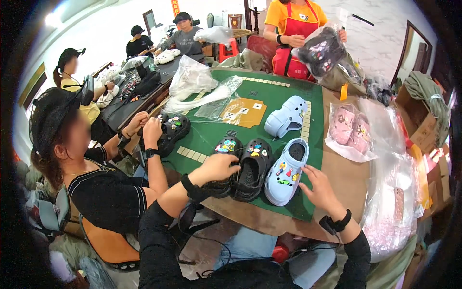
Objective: The recorder is inspecting various pairs of decorated clog-style shoes and placing them into clear plastic bags at a shared workshop table.
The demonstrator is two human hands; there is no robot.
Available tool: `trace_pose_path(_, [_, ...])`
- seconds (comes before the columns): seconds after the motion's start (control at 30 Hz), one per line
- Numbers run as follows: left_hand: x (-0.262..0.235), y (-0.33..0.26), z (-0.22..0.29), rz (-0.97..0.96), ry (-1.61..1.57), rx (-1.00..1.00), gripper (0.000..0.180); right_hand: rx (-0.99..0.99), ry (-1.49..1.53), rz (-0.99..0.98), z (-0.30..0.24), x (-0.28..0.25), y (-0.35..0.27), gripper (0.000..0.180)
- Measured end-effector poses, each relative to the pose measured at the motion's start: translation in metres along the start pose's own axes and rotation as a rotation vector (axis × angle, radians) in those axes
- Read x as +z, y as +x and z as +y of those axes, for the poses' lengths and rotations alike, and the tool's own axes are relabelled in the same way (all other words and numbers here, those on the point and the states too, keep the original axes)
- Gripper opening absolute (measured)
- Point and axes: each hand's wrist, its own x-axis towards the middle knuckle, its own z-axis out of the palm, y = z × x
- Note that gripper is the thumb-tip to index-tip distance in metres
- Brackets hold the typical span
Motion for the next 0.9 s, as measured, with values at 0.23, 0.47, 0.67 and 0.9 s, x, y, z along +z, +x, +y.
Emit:
trace_pose_path(0.23, [-0.049, 0.049, -0.033, 0.486, -0.166, -0.054, 0.03, 0.097, 0.029, -0.072, 0.001, -0.009, -0.012, 0.051])
trace_pose_path(0.47, [-0.06, 0.089, -0.098, 0.587, -0.204, -0.272, 0.046, 0.126, 0.016, -0.081, 0.006, -0.015, -0.022, 0.051])
trace_pose_path(0.67, [-0.052, 0.099, -0.125, 0.574, -0.227, -0.387, 0.057, 0.161, 0.011, -0.129, 0.015, -0.018, -0.026, 0.052])
trace_pose_path(0.9, [-0.059, 0.116, -0.145, 0.598, -0.267, -0.466, 0.078, 0.19, 0.045, -0.154, 0.016, -0.025, -0.03, 0.05])
